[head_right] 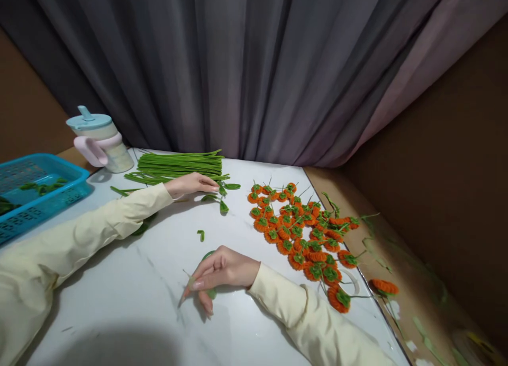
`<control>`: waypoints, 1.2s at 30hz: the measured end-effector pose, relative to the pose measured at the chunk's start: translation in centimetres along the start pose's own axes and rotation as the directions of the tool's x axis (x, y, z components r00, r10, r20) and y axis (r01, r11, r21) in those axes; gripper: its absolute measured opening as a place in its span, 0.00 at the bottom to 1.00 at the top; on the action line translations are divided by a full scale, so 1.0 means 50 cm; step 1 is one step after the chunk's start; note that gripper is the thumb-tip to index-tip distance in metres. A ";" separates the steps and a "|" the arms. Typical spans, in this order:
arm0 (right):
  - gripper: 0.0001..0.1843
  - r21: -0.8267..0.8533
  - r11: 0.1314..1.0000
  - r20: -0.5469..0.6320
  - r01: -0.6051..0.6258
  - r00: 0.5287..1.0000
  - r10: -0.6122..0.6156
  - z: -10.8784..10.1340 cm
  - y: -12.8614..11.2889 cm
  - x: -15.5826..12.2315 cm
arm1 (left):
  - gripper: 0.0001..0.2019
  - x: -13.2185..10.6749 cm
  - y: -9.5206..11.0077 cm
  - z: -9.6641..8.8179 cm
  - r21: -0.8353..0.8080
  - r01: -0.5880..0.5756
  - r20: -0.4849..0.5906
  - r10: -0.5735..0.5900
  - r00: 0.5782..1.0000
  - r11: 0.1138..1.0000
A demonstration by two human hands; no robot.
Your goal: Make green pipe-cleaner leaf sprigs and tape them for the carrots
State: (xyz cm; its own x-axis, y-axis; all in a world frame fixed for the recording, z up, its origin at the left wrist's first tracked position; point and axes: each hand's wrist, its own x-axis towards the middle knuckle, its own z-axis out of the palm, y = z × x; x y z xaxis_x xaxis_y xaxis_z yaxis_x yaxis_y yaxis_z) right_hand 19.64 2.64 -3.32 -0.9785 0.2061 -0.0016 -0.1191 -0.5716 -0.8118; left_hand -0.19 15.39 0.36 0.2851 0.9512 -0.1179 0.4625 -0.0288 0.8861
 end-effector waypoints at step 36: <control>0.19 -0.098 0.995 -0.150 -0.022 0.989 0.007 0.015 -0.006 0.017 | 0.19 -0.295 0.041 0.058 0.089 -0.157 0.503 0.092 0.859 0.984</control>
State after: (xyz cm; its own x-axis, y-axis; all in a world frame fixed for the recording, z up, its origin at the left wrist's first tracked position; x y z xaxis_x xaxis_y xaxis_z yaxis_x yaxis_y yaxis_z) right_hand 18.74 2.39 -2.63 -0.9430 0.3191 -0.0948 -0.0806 -0.4952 -0.8650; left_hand -1.00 0.43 2.59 0.7098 0.6602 -0.2457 0.4846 -0.2045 0.8505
